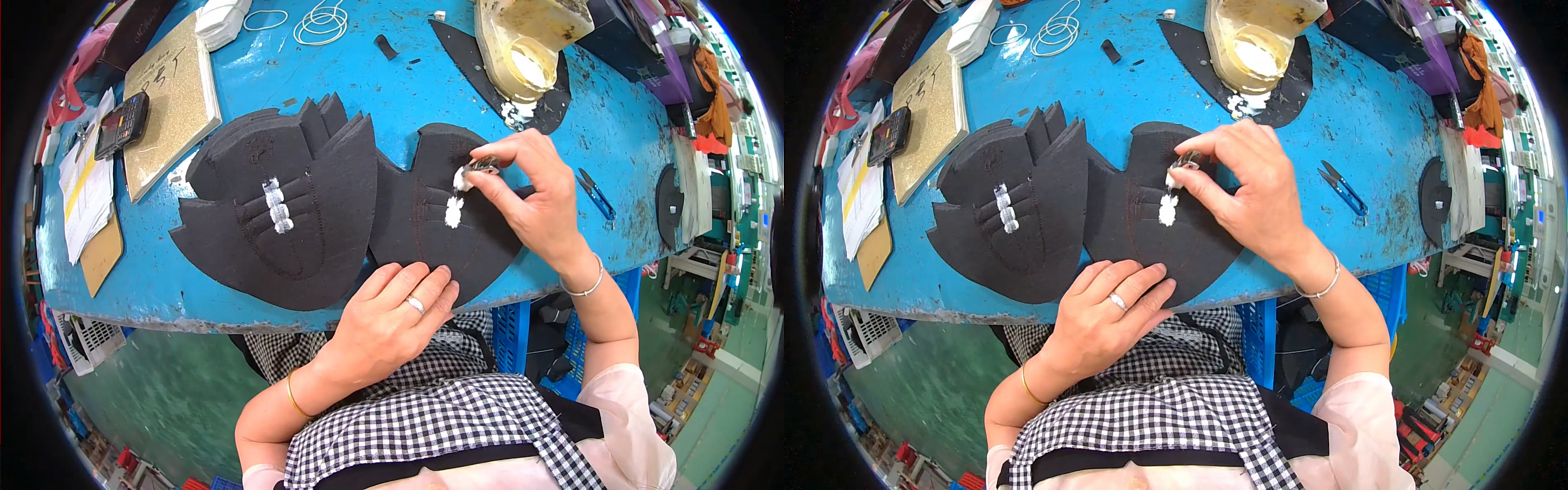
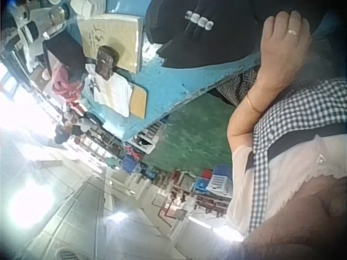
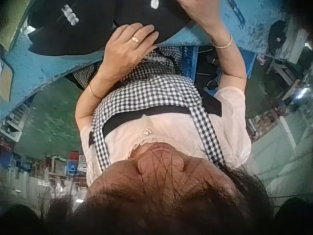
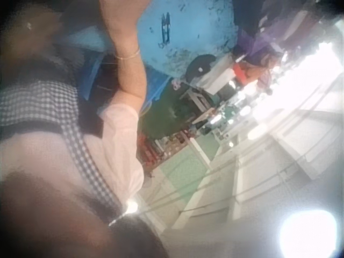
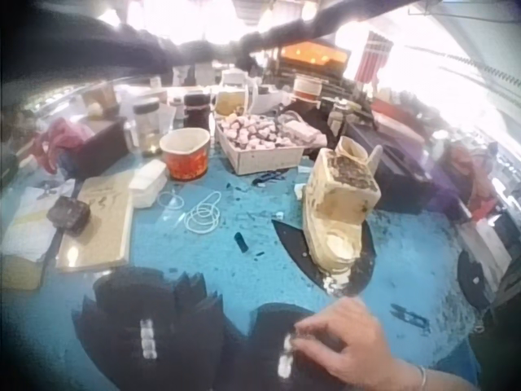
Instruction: The person takes a bundle of shoe components from a crate, removes a rubber band from them, and applies glue from a container onto each component using a small applicator tool before stacking them on the table.
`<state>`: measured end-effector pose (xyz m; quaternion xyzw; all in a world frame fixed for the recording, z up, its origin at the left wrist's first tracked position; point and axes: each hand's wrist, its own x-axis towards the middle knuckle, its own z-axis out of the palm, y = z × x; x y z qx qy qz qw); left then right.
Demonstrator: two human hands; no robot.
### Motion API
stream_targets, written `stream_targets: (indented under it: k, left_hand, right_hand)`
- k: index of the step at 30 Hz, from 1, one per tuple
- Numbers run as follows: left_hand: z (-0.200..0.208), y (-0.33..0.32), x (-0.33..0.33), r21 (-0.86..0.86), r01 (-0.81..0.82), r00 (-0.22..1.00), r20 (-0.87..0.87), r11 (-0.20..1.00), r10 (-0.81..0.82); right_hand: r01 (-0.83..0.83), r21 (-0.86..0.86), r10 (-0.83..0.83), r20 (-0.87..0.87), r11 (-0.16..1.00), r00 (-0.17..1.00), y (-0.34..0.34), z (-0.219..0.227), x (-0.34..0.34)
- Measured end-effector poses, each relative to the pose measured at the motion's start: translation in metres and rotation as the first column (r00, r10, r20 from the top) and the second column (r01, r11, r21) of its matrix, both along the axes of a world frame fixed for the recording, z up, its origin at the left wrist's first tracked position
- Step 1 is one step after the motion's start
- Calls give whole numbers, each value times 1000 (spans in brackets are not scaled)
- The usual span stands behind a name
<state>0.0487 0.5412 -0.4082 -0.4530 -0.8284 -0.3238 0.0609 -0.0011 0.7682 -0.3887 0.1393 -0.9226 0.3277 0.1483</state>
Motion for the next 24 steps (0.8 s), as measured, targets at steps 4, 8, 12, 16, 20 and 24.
stream_targets:
  k: [4,8,12,16,20,24]
  left_hand:
    - [3,1,-1,-16,2,1000,8,1000,-1]
    - [8,3,-3,-25,18,1000,22,1000,-17]
    - [11,5,-7,-82,18,999,-41,996,-22]
    - [12,11,-8,42,122,990,-80,992,-118]
    - [32,5,-1,269,313,905,-376,911,-199]
    - [30,-21,-6,379,96,883,-460,921,97]
  right_hand:
    - [-78,47,81,-73,996,994,-2,0,6]
    - [-192,12,192,27,981,981,-9,6,28]
    - [86,-261,-44,164,961,985,4,16,26]
    - [170,-661,-137,102,731,985,31,13,18]
    - [189,-804,-220,74,564,973,43,5,12]
    - [215,-769,-158,150,602,976,37,-3,18]
